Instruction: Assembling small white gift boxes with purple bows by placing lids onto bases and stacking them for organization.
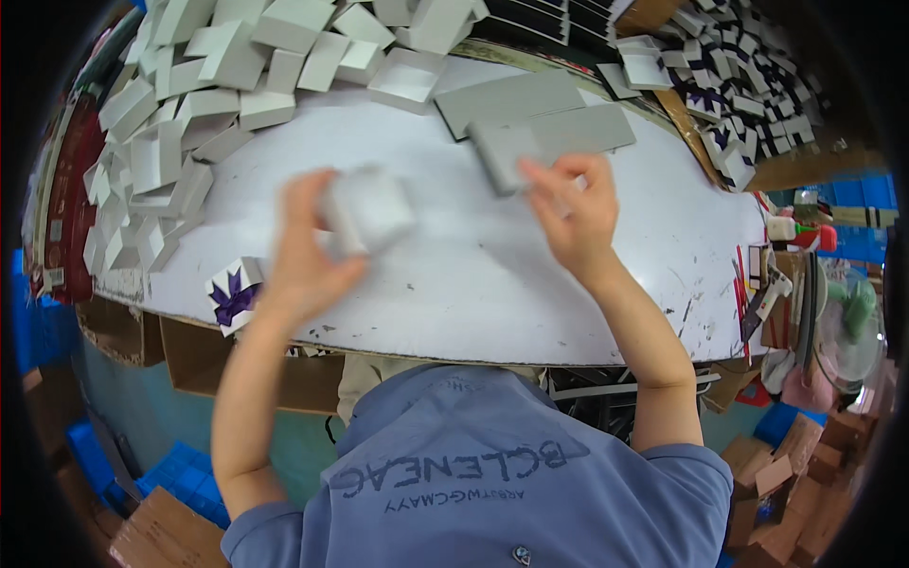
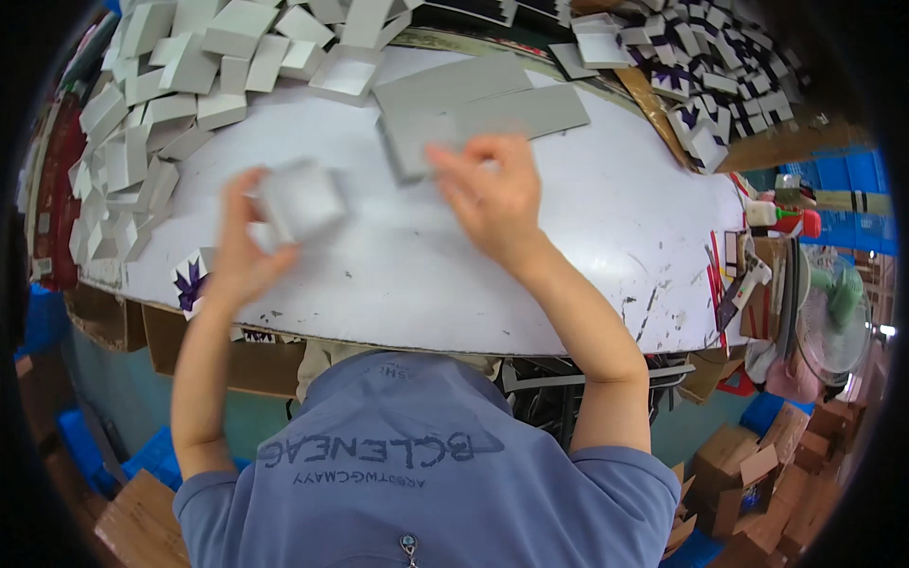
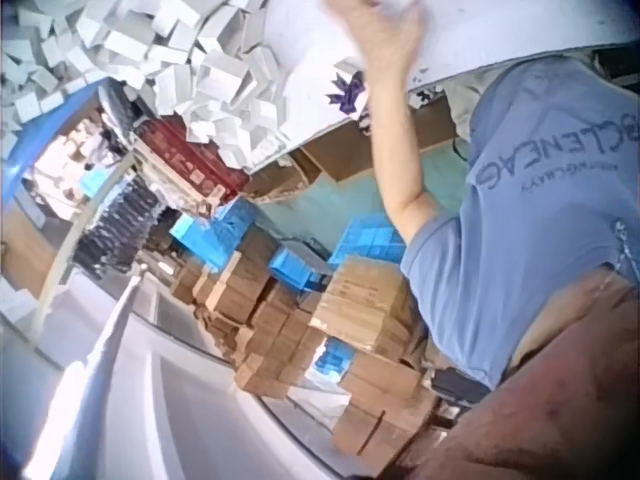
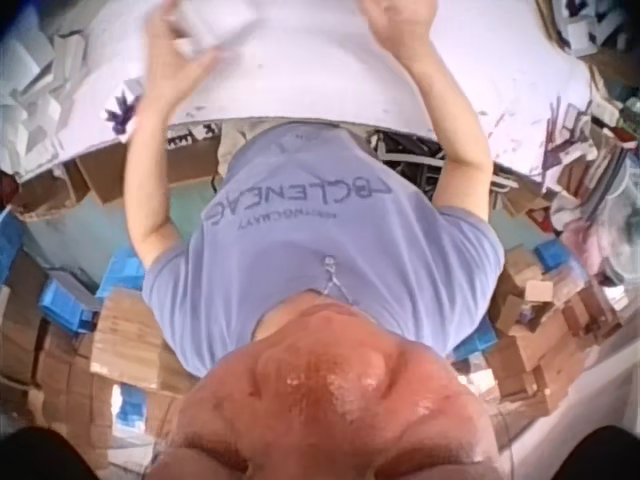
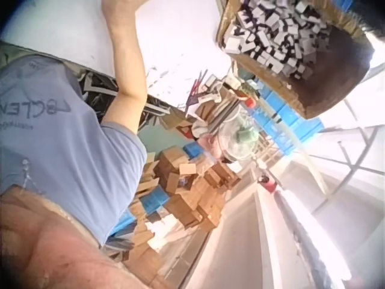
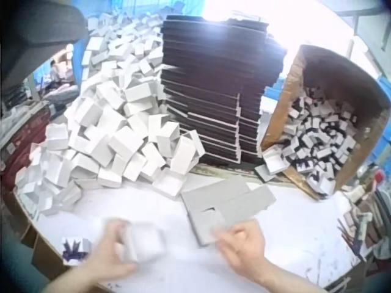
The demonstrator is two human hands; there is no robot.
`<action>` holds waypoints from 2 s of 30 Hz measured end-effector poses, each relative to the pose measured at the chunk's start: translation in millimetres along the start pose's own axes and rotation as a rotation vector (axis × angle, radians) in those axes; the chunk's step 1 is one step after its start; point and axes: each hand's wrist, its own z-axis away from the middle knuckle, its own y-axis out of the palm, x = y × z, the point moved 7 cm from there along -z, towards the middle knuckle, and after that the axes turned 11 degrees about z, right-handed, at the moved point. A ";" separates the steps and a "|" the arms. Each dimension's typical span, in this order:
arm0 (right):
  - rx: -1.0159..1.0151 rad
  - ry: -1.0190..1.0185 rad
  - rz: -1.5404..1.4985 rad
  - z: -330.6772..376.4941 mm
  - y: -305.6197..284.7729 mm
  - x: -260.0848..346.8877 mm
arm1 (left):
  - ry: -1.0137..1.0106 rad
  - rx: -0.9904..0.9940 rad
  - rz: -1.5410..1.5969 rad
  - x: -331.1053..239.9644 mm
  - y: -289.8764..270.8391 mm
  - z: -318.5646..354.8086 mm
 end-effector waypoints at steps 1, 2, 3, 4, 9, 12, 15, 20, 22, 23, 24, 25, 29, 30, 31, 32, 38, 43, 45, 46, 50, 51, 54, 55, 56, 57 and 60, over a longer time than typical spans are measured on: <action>0.043 -0.268 0.060 6.0 9.9 24.3 | -0.086 0.052 0.107 14.6 30.5 8.3; 0.085 -0.534 0.122 18.0 19.1 47.3 | -0.172 0.105 0.217 27.3 56.1 16.5; 0.089 -0.539 0.112 24.7 23.5 52.9 | -0.180 0.096 0.216 27.5 64.1 19.9; 0.214 -0.586 0.078 34.1 35.0 57.7 | 0.014 0.124 0.071 15.0 73.2 18.6; 0.599 -0.697 0.053 38.0 59.5 66.2 | 0.312 0.115 -0.083 -3.8 78.2 24.5; 0.242 -0.285 -0.159 -35.9 37.3 -2.3 | 0.395 0.207 -0.157 7.7 67.2 43.2; -0.030 -0.054 0.730 -101.9 -6.3 -131.3 | 0.402 0.235 -0.424 -9.0 55.3 41.1; 0.174 0.035 1.088 -103.1 -21.9 -204.3 | 0.299 0.351 -0.465 -19.8 61.2 27.0; -0.043 -0.020 0.678 -96.8 -31.3 -146.7 | 0.279 0.269 -0.329 -7.1 59.9 29.8; -0.152 -0.019 0.394 -85.1 -31.5 -112.3 | 0.293 0.204 -0.174 -0.4 59.4 32.0; -0.029 0.181 -0.010 -70.4 -18.3 -99.9 | 0.282 0.211 -0.178 6.3 67.1 33.4; 0.081 0.378 -0.403 -53.3 -2.1 -84.4 | 0.288 0.128 0.013 7.7 70.4 30.6; 0.774 0.467 -0.616 11.2 88.7 -22.4 | 0.342 0.133 0.164 -3.6 84.3 7.9; 0.765 0.470 -0.616 14.8 87.3 -19.3 | 0.272 0.157 0.241 2.2 89.3 5.1; 0.707 0.308 -0.419 14.7 80.8 -10.6 | 0.271 0.160 0.239 2.6 90.0 3.5; 0.644 0.147 -0.222 15.5 73.4 -0.6 | 0.269 0.183 0.198 2.7 91.8 1.9; 0.460 -0.209 0.217 29.3 51.4 26.9 | 0.305 0.325 -0.081 -18.9 103.6 0.4; 0.336 -0.298 0.243 31.7 53.7 29.2 | 0.290 0.264 -0.328 -22.9 100.6 6.4; 0.589 -0.353 0.231 29.8 65.9 27.6 | 0.300 0.247 -0.484 -24.8 96.0 10.3; 0.584 -0.352 0.236 20.1 62.6 18.7 | 0.307 0.247 -0.484 -32.2 88.6 13.8; 0.477 -0.188 0.167 -42.6 78.4 -43.2 | 0.031 0.239 -0.644 -46.7 35.9 -5.9; 0.381 -0.095 0.195 -50.9 76.3 -55.1 | 0.039 0.186 -0.554 -52.8 28.7 -15.3; 0.523 -0.150 0.503 -45.6 99.0 -57.8 | 0.200 -0.008 -0.439 -42.8 44.8 -67.7; 0.522 -0.158 0.500 -45.8 99.5 -58.3 | 0.196 -0.015 -0.443 -26.9 51.8 -80.5; 0.591 -0.215 0.416 -43.4 100.5 -56.4 | 0.123 -0.093 -0.569 -9.1 53.3 -92.5; 0.662 -0.267 0.333 -40.4 102.5 -57.2 | 0.049 -0.168 -0.690 3.8 54.5 -98.8; 0.732 -0.316 0.372 -27.9 80.1 -50.4 | 0.061 -0.146 -0.611 18.2 61.8 -95.1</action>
